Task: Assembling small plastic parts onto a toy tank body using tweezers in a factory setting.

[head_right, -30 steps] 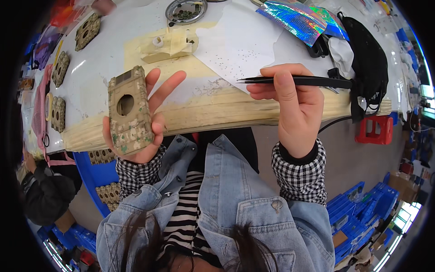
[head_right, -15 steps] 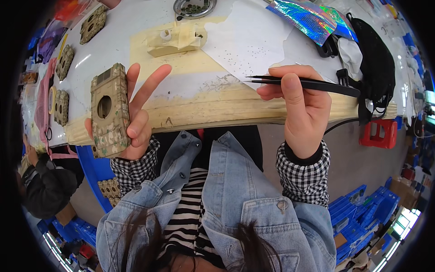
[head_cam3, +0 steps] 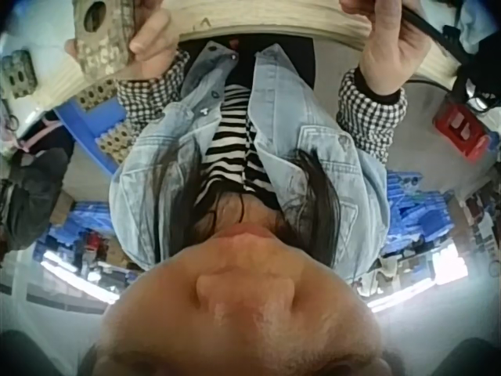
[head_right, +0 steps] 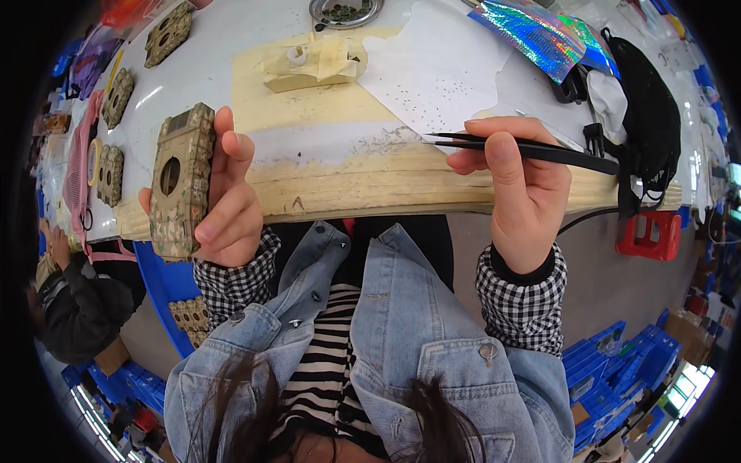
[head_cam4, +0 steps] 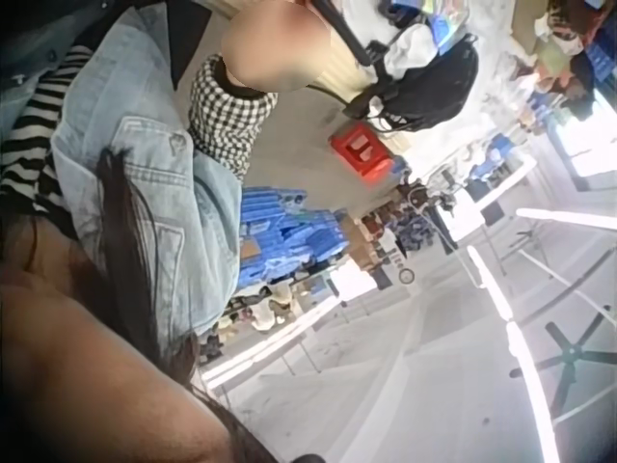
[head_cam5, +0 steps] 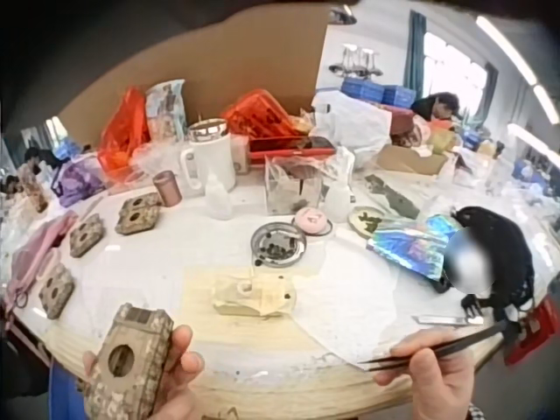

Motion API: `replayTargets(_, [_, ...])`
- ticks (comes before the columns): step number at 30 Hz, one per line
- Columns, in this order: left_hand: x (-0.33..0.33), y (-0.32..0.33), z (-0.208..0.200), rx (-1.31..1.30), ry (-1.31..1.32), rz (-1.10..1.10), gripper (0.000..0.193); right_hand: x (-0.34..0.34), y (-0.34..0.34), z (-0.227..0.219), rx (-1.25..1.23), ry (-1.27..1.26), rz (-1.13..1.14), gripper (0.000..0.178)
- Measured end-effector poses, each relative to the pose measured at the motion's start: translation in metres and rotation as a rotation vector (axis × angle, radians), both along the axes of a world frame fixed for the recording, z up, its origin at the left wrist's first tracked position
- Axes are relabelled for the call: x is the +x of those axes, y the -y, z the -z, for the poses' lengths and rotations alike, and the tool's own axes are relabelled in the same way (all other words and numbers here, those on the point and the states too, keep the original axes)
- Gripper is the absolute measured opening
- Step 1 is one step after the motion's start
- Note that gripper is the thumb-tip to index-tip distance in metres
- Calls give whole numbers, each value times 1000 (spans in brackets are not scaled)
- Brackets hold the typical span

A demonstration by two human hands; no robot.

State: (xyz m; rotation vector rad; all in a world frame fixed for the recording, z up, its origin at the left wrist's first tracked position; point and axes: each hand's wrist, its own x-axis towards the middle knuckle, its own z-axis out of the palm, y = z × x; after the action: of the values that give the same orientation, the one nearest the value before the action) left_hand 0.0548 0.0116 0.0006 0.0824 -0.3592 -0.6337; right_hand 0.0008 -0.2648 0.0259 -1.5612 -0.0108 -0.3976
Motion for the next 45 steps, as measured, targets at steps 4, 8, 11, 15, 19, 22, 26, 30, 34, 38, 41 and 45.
replayTargets(4, [1, -1, -2, 8, -10, 2, 90, -2, -3, 1, 0, -2, 1, 24])
replayTargets(8, [2, 0, -7, 38, 24, 26, 88, -4, -4, 4, 5, -11, -7, 24])
replayTargets(11, [5, -1, -3, -42, 145, 34, 90, -4, -5, 4, 1, -17, -18, 24])
replayTargets(15, [5, -2, 5, -190, 194, 3, 88, -8, -16, 6, -24, -2, -29, 22])
replayTargets(19, [5, -6, 10, -286, 134, -44, 84, -16, -37, 12, -458, 196, -159, 24])
replayTargets(22, [7, -9, 16, -323, 112, -80, 83, -11, -62, 9, -798, 411, -276, 28])
replayTargets(26, [-1, -15, 12, -198, 2, -179, 78, -8, -84, 23, -909, 579, -283, 29])
replayTargets(30, [-1, -15, 27, -295, 58, -198, 83, -8, -92, 25, -978, 585, -290, 29])
replayTargets(34, [-1, -21, 19, -143, 47, -185, 78, -9, -94, 24, -1037, 579, -287, 29])
replayTargets(38, [-3, -22, 20, -149, 37, -186, 79, -11, -96, 23, -1064, 568, -281, 29])
replayTargets(41, [-3, -23, 21, -151, 34, -181, 78, -10, -95, 24, -1092, 575, -284, 29])
replayTargets(45, [-3, -24, 21, -170, 30, -162, 78, -10, -96, 22, -1090, 571, -291, 28])
